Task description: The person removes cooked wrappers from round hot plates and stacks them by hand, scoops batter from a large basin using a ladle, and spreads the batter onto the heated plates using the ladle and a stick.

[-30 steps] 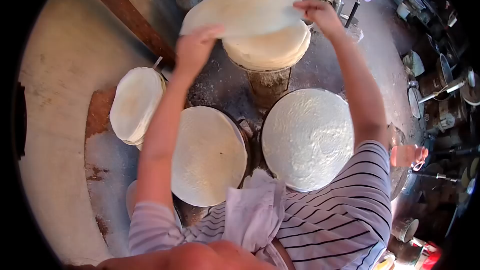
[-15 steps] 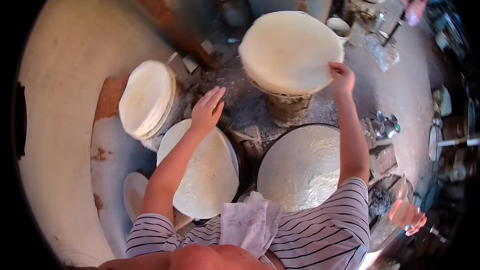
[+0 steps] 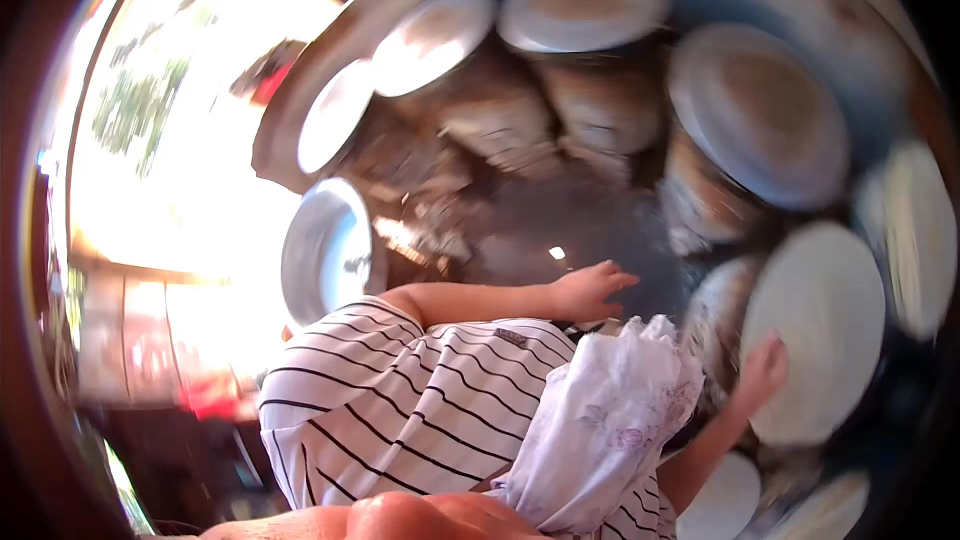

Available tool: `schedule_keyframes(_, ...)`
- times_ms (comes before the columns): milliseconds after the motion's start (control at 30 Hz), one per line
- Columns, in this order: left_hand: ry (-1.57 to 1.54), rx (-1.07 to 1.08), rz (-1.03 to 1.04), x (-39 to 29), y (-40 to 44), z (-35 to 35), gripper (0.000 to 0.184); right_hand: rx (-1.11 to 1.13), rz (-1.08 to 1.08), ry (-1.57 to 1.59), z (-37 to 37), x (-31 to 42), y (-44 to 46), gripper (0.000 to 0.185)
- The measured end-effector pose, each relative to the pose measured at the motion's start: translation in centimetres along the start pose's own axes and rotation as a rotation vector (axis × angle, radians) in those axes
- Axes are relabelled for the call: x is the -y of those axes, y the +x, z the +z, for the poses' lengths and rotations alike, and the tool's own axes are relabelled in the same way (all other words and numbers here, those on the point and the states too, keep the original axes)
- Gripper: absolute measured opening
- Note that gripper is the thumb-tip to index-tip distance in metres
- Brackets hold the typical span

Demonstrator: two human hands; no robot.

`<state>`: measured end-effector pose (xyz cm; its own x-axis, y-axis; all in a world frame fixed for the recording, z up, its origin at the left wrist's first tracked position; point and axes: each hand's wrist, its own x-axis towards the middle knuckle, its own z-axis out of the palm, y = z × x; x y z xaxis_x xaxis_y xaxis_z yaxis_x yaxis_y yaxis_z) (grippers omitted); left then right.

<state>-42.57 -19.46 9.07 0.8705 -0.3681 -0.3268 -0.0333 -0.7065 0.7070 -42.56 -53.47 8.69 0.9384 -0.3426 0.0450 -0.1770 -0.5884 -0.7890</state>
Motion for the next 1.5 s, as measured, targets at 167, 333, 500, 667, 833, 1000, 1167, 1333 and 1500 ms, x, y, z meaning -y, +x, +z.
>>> schedule_keyframes(167,-0.041,-0.681,-0.469,14.6,-18.2,-7.8,0.041,1.099,-0.068,0.385,24.4,16.9,-6.6,0.027)
schedule_keyframes(333,0.254,-1.160,-1.288,29.4,-33.5,-12.6,0.041,1.660,-0.170,0.209,35.0,28.9,-13.5,0.036)
schedule_keyframes(500,-0.679,-0.932,-1.690,42.8,-38.8,-8.6,0.063,2.249,-0.463,-0.008,51.2,30.7,-27.5,0.048)
schedule_keyframes(667,-0.748,-0.858,-1.559,43.6,-40.2,-8.7,0.074,2.388,0.973,-0.146,53.5,29.5,-41.8,0.022)
schedule_keyframes(833,-0.358,-0.720,-1.664,44.7,-48.9,-2.3,0.077,1.998,1.106,-0.363,57.1,33.7,-42.8,0.025)
schedule_keyframes(1000,-0.188,-1.102,-1.086,43.8,-56.8,-4.4,0.062,1.704,-0.563,-0.480,53.2,42.8,-38.2,0.045)
schedule_keyframes(1167,-1.189,-1.196,-1.069,50.6,-51.7,-11.2,0.058,1.231,-1.123,-0.854,56.0,44.5,-41.3,0.046)
schedule_keyframes(1333,-1.737,-1.195,-0.855,52.4,-50.9,-8.0,0.053,1.293,-0.893,-0.780,52.3,45.1,-41.3,0.046)
schedule_keyframes(1500,-1.862,-1.191,-0.773,51.2,-50.2,-9.9,0.059,1.362,-0.928,-0.802,52.3,44.0,-44.0,0.046)
